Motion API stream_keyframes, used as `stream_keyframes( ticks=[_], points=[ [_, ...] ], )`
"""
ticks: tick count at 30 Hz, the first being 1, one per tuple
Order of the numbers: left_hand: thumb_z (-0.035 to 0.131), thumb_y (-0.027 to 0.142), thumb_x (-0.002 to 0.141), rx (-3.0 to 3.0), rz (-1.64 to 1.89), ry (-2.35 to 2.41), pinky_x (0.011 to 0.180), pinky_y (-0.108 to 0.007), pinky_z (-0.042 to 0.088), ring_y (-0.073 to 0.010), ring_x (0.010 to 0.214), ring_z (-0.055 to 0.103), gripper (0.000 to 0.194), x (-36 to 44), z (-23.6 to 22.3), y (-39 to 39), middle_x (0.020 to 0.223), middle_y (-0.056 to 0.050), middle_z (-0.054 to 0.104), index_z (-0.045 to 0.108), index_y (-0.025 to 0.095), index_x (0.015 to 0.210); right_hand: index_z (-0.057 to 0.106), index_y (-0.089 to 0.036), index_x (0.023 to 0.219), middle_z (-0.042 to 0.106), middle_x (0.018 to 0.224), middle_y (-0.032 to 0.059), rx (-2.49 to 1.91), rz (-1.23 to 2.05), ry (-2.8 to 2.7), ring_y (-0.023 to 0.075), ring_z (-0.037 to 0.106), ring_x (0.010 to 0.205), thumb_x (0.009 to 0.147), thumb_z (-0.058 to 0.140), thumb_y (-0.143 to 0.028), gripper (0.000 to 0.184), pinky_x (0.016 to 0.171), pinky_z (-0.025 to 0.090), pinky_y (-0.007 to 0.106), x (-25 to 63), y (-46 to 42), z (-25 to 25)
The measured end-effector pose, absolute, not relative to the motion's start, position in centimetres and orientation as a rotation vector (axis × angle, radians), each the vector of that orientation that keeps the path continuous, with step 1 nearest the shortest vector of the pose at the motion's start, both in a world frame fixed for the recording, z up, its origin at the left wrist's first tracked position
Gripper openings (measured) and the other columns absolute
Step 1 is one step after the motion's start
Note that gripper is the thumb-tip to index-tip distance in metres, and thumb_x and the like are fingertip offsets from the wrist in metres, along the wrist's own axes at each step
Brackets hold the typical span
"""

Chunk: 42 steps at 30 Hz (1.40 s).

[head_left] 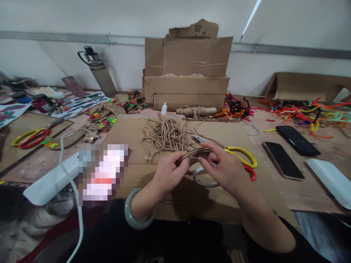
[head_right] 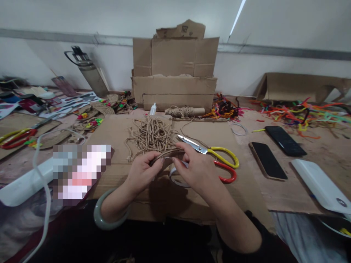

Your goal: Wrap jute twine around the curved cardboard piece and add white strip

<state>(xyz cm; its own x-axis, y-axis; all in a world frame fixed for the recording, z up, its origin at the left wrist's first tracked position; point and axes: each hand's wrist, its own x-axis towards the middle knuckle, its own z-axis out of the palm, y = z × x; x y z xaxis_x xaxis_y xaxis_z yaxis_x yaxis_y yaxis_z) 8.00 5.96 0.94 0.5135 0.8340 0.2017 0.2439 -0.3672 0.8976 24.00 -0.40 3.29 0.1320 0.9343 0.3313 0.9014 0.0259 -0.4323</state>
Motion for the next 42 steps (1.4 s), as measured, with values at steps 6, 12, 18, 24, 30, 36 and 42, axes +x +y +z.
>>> stream_keyframes(
  ticks=[6, 12, 18, 24, 30, 36, 42],
  points=[
    [0.048, 0.023, 0.08, 1.901, 0.872, 0.845, 0.054, -0.019, 0.036, -0.0091, 0.055, 0.044, 0.021, 8.14, 0.74, 5.83, 0.057, 0.003, 0.049, 0.065, 0.014, 0.072, 0.063, -0.018, 0.107, 0.055, 0.049, -0.005, -1.923, 0.043, -1.712, 0.0117, 0.049, 0.041, 0.078, 0.051, -0.034, 0.036, 0.046, 0.036, 0.024, 24.0, 0.21, 3.14],
    [0.049, 0.022, 0.08, 1.884, 0.89, 0.847, 0.052, -0.019, 0.036, -0.0086, 0.053, 0.043, 0.02, 8.1, 0.84, 5.68, 0.055, 0.003, 0.05, 0.066, 0.014, 0.074, 0.066, -0.019, 0.102, 0.062, 0.056, -0.0017, -1.915, -0.034, -1.704, 0.0145, 0.058, 0.049, 0.077, 0.054, -0.036, 0.033, 0.052, 0.039, 0.025, 24.14, 0.5, 2.92],
    [0.05, 0.029, 0.081, 1.821, 0.827, 0.84, 0.054, -0.02, 0.037, -0.0097, 0.056, 0.045, 0.022, 8.07, 0.75, 5.88, 0.059, 0.001, 0.053, 0.066, 0.014, 0.076, 0.066, -0.019, 0.099, 0.061, 0.054, -0.0027, -1.978, 0.039, -1.675, 0.015, 0.058, 0.05, 0.077, 0.055, -0.038, 0.031, 0.051, 0.038, 0.026, 24.59, 0.54, 3.02],
    [0.055, 0.034, 0.078, 1.752, 0.675, 0.801, 0.054, -0.02, 0.037, -0.01, 0.057, 0.047, 0.024, 8.06, 1.13, 6.19, 0.061, 0.002, 0.056, 0.067, 0.014, 0.079, 0.066, -0.022, 0.096, 0.064, 0.058, -0.0019, -1.966, 0.023, -1.823, 0.016, 0.059, 0.052, 0.078, 0.057, -0.036, 0.025, 0.05, 0.037, 0.026, 24.09, 0.15, 3.02],
    [0.051, 0.031, 0.079, 1.842, 0.664, 0.815, 0.052, -0.02, 0.036, -0.0101, 0.056, 0.045, 0.025, 8.15, 0.85, 6.33, 0.057, 0.003, 0.051, 0.065, 0.014, 0.069, 0.066, -0.023, 0.098, 0.066, 0.063, -0.001, -1.941, 0.014, -1.887, 0.016, 0.06, 0.053, 0.08, 0.056, -0.036, 0.025, 0.051, 0.037, 0.026, 24.0, 0.0, 2.75],
    [0.051, 0.026, 0.076, 1.817, 0.766, 0.872, 0.055, -0.021, 0.037, -0.0105, 0.057, 0.047, 0.02, 8.24, 0.58, 6.28, 0.059, 0.002, 0.053, 0.066, 0.014, 0.075, 0.06, -0.021, 0.107, 0.064, 0.058, -0.0036, -1.923, -0.001, -1.799, 0.0154, 0.058, 0.051, 0.081, 0.055, -0.033, 0.029, 0.051, 0.037, 0.026, 24.36, 0.09, 2.68],
    [0.05, 0.028, 0.078, 1.788, 0.813, 0.902, 0.051, -0.021, 0.034, -0.0095, 0.053, 0.041, 0.021, 8.13, 0.48, 6.33, 0.053, 0.004, 0.046, 0.064, 0.015, 0.07, 0.058, -0.019, 0.087, 0.066, 0.065, -0.0014, -1.817, -0.15, -1.737, 0.015, 0.061, 0.056, 0.079, 0.057, -0.034, 0.016, 0.052, 0.038, 0.025, 24.27, -0.18, 2.27]
  ],
)
